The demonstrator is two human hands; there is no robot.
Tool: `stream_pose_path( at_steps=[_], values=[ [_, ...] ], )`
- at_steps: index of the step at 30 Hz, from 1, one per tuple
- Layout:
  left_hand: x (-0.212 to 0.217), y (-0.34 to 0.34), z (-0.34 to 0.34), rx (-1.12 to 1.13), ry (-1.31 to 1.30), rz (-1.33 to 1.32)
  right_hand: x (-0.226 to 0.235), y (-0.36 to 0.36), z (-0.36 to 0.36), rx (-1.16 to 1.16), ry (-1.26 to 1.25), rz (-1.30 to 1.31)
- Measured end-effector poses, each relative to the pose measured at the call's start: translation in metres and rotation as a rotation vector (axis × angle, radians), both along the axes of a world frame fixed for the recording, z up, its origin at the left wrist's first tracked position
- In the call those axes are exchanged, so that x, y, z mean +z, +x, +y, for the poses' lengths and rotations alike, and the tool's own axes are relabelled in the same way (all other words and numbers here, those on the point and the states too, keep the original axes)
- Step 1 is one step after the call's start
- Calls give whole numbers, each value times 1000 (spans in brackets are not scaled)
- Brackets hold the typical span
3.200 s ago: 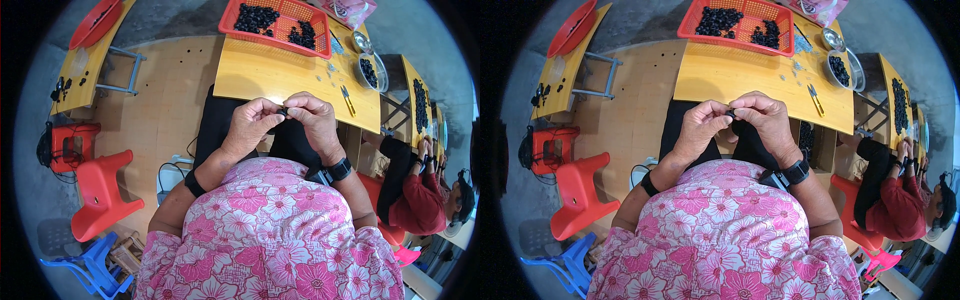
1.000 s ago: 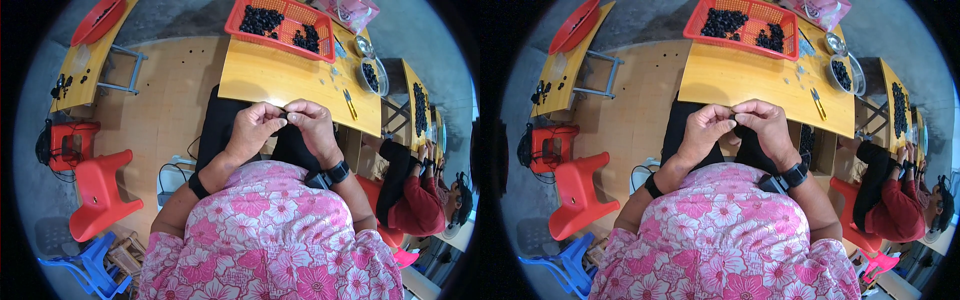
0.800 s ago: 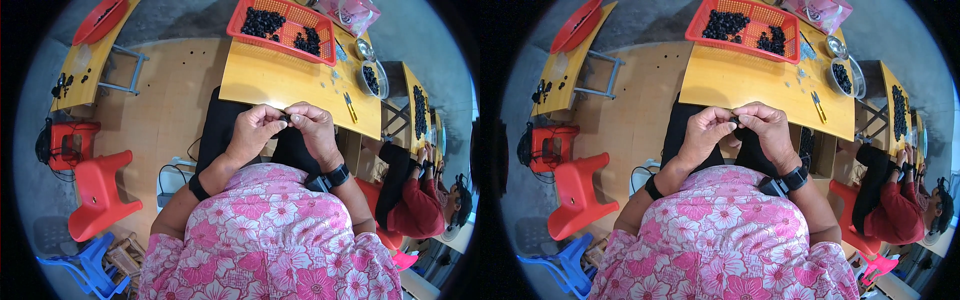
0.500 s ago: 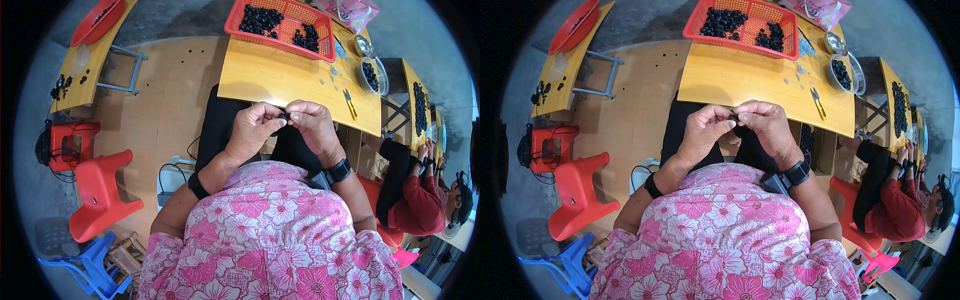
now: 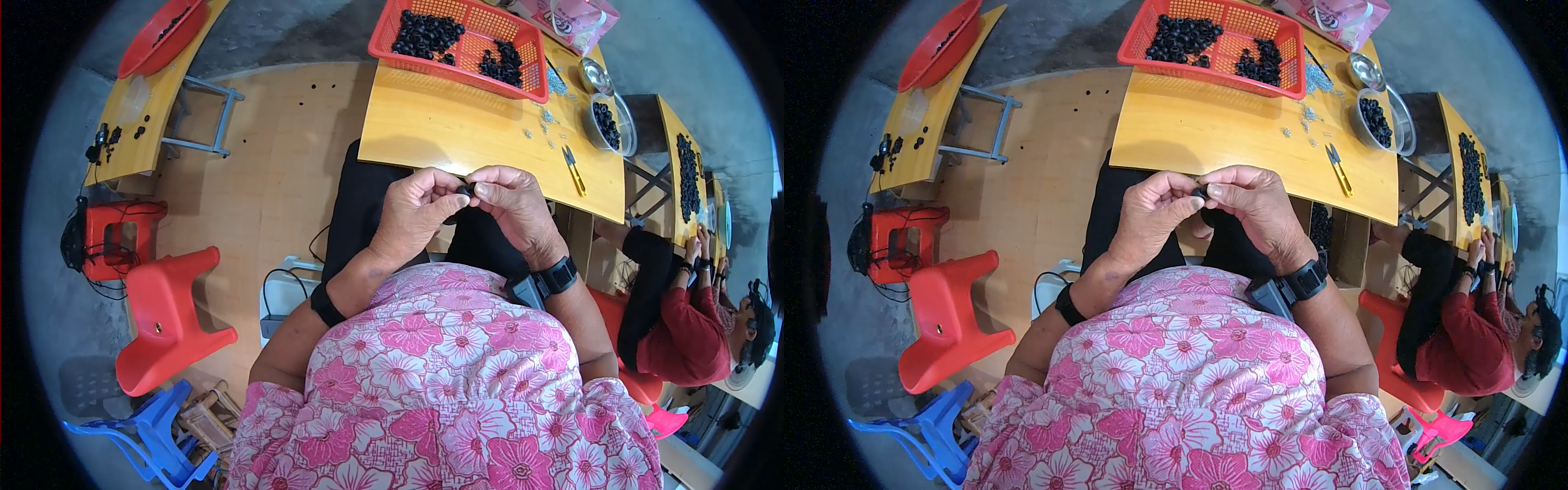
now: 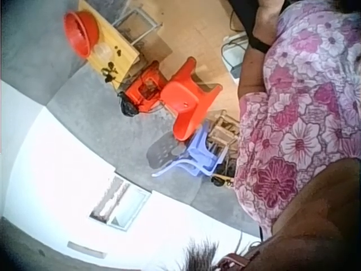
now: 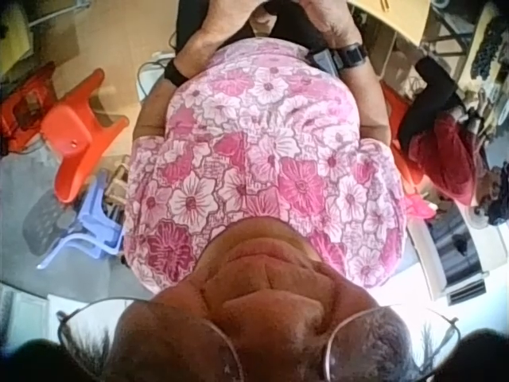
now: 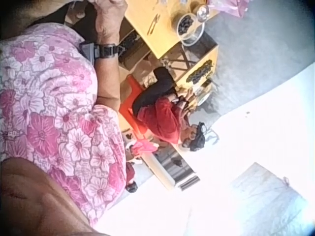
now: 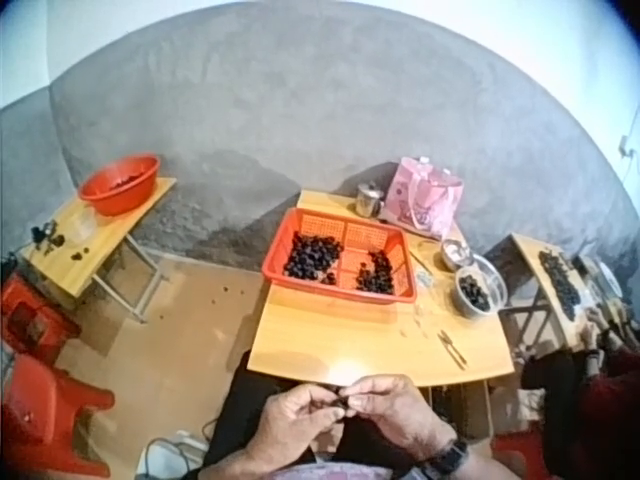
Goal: Inspecting and sorting small black plastic or rubber components into containers on a workshop table.
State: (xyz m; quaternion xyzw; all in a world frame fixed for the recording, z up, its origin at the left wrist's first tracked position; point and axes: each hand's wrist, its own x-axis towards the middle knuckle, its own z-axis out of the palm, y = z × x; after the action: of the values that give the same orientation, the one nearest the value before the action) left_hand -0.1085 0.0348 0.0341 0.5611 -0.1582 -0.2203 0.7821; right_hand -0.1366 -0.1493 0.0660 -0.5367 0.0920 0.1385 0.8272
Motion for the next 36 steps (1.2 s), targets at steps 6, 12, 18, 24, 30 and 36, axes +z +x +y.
stream_pose_path(
  at_steps=[6, 12, 18, 24, 30, 36],
  values=[
    [4, 0, 0, 29, 20, -5, -3, 2, 3, -3, -114, -49],
    [9, 2, -2, 115, 84, -74, -1, 4, 10, -49, -82, -39],
    [11, 3, 1, 85, 107, -1, -1, 3, 13, -68, -87, -50],
    [6, 2, -2, 157, 52, -115, -1, 4, 15, -81, -63, -49],
    [18, 1, 2, 101, 161, -35, -5, 3, 12, -52, 88, -25],
    [7, 2, 1, 158, 118, -165, -2, 3, 9, 15, 146, -11]
  ],
)
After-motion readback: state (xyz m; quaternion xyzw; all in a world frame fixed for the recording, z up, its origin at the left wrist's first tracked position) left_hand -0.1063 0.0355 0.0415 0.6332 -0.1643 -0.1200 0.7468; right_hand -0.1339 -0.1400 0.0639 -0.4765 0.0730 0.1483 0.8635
